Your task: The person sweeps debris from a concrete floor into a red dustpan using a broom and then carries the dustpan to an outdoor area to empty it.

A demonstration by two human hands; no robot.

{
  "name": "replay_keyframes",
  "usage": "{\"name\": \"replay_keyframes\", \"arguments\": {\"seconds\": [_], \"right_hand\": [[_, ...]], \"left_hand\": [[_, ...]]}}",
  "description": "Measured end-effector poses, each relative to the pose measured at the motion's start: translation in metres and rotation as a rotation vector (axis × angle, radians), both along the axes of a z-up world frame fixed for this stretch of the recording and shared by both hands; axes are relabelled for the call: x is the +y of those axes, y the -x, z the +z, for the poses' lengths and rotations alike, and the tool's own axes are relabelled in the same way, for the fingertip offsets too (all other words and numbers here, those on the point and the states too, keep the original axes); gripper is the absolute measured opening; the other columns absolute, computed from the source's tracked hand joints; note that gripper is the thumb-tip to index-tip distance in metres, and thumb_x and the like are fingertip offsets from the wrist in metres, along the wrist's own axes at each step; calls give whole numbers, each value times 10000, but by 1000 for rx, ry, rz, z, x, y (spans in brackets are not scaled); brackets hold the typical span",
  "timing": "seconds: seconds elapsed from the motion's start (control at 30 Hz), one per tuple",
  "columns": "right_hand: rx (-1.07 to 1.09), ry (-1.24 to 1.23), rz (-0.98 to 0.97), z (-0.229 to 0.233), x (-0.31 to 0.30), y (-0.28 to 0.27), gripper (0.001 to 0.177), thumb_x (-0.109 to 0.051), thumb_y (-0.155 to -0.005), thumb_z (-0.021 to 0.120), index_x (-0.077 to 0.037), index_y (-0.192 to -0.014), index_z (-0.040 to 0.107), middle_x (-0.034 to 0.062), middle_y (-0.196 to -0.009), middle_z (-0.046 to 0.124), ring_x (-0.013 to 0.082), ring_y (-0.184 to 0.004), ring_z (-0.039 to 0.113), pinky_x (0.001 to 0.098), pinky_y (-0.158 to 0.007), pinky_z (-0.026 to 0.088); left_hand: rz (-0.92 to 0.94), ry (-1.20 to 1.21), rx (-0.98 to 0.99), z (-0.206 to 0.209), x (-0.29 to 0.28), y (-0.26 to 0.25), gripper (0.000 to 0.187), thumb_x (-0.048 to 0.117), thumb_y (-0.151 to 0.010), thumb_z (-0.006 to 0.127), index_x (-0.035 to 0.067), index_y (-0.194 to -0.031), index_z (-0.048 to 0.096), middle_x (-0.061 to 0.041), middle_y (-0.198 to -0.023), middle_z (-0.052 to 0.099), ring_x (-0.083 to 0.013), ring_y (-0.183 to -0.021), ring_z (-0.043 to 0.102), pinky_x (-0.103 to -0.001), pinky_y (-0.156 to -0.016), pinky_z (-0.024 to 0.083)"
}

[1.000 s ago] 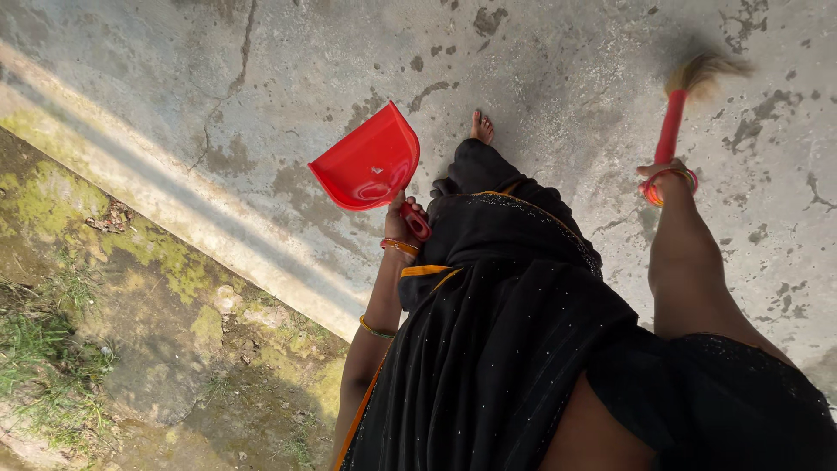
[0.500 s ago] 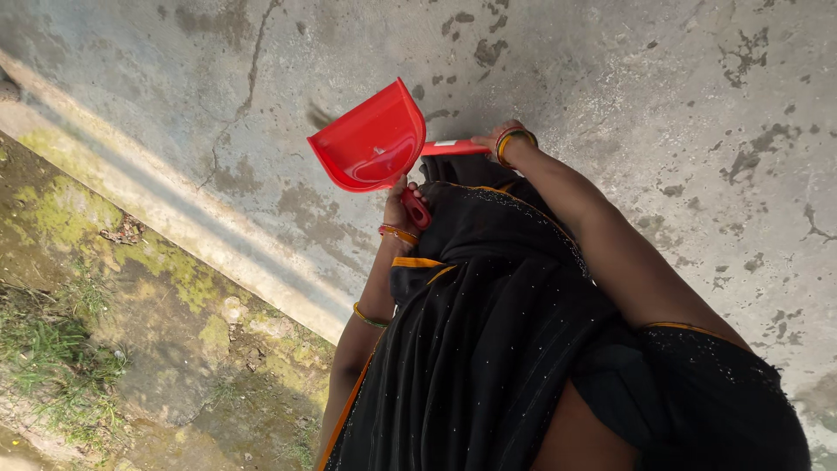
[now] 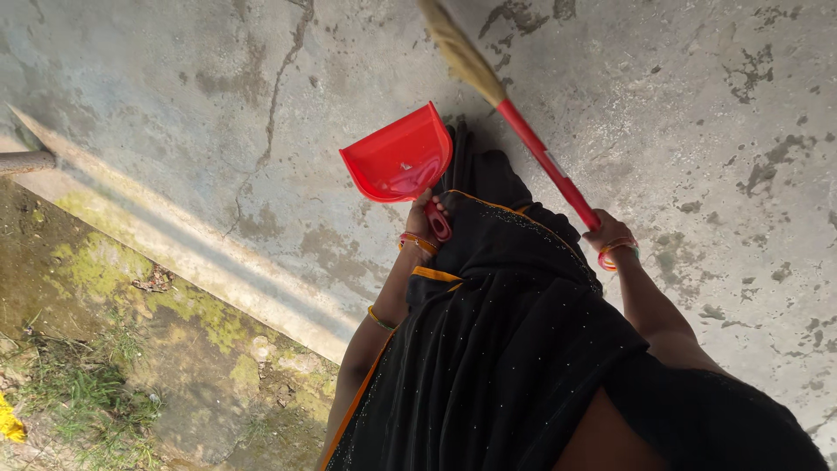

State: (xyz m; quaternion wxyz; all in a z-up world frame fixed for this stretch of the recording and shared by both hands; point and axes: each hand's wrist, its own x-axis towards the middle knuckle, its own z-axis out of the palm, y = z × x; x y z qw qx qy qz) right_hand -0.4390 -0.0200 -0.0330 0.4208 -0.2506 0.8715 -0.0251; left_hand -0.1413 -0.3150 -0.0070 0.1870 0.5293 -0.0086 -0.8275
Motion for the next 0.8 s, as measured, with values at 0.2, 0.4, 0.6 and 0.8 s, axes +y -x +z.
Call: {"name": "replay_keyframes", "arguments": {"seconds": [0.2, 0.4, 0.6, 0.8], "right_hand": [[-50, 136, -651, 5, -87, 43, 891, -73, -727, 842, -180, -1523, 457, 176, -992, 728, 290, -745, 707, 426, -600, 557], [171, -145, -382, -17, -241, 110, 637, -179, -737, 885, -67, -1311, 633, 175, -1177, 726, 319, -1041, 725, 445, -865, 583], [-17, -148, 256, -58, -365, 20, 945, -148, -733, 753, -212, -1590, 360, 267, -1160, 707, 427, -1098, 689, 481, -970, 551], [-110, -103, 975, -77, -556, -128, 724, -136, -862, 710, -246, -1518, 425, 156, -1238, 683, 377, -1152, 670, 495, -935, 563]], "left_hand": [[-122, 32, -21, 11, -83, 29, 227, 308, -980, 658, 129, -875, 567, -23, -696, 592, -154, -599, 591, -284, -578, 542], [-58, 49, -43, 24, -161, 8, 219, 313, -983, 653, 137, -887, 564, -7, -715, 599, -145, -638, 586, -287, -585, 529], [110, -22, 3, 20, -215, -52, 290, 374, -997, 637, 125, -871, 556, -20, -691, 580, -163, -649, 590, -289, -610, 531], [299, 10, -35, 24, -239, -90, 259, 349, -1006, 634, 125, -898, 560, 1, -720, 583, -145, -660, 583, -290, -643, 537]]}}
